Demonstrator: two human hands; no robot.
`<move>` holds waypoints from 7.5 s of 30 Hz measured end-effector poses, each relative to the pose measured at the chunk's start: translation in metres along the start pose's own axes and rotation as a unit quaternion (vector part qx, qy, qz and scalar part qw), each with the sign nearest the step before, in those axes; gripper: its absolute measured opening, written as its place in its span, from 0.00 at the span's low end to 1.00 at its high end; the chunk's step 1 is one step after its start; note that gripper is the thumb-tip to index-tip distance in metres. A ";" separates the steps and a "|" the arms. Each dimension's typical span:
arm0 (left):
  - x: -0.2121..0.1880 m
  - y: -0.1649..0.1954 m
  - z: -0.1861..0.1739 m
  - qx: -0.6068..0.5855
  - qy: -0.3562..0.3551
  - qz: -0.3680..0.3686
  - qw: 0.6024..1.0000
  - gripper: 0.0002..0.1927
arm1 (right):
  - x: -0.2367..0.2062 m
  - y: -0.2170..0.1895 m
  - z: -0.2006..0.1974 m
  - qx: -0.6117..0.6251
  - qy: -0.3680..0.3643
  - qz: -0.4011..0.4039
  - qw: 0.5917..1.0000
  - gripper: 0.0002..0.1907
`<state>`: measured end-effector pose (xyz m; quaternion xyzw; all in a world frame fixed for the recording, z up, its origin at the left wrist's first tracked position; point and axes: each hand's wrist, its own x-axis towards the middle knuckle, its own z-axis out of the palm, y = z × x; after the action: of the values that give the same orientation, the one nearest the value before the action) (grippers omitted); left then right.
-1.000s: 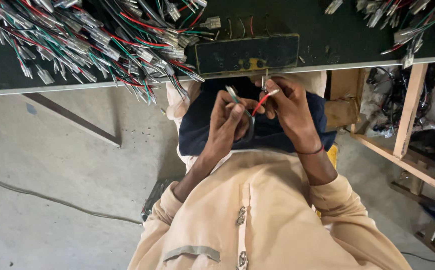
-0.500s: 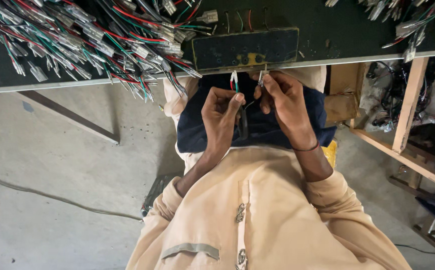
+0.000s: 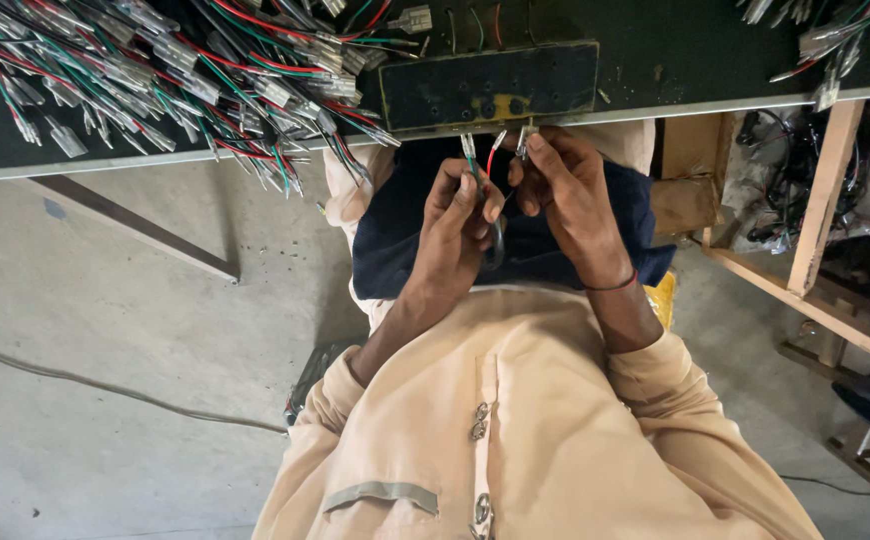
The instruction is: The person sits at a workbench covered with wire harnesses and connectors, picks up wires and connector housings, and joins wires into connectors by hand, occasionally using a small handheld tool on the wire ends. They work on one harness at a time, placing completed connectors back on the bench.
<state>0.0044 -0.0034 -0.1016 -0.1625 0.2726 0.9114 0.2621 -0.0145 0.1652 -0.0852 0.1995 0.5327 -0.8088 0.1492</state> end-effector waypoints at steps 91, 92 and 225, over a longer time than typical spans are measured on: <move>0.023 -0.019 0.016 0.520 0.171 0.379 0.746 0.05 | 0.005 -0.009 0.009 -0.110 -0.003 -0.031 0.993 0.11; 0.023 -0.019 0.015 0.528 0.164 0.387 0.738 0.04 | 0.005 -0.008 0.009 -0.102 -0.002 -0.031 0.994 0.11; 0.023 -0.039 0.082 0.822 -0.201 0.262 0.464 0.12 | -0.082 -0.076 -0.120 -0.645 -0.064 0.056 0.759 0.13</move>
<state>-0.0047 0.0811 -0.0621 0.3944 0.8657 0.2999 0.0707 0.0423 0.3073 -0.0270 0.0335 0.9057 -0.2745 0.3212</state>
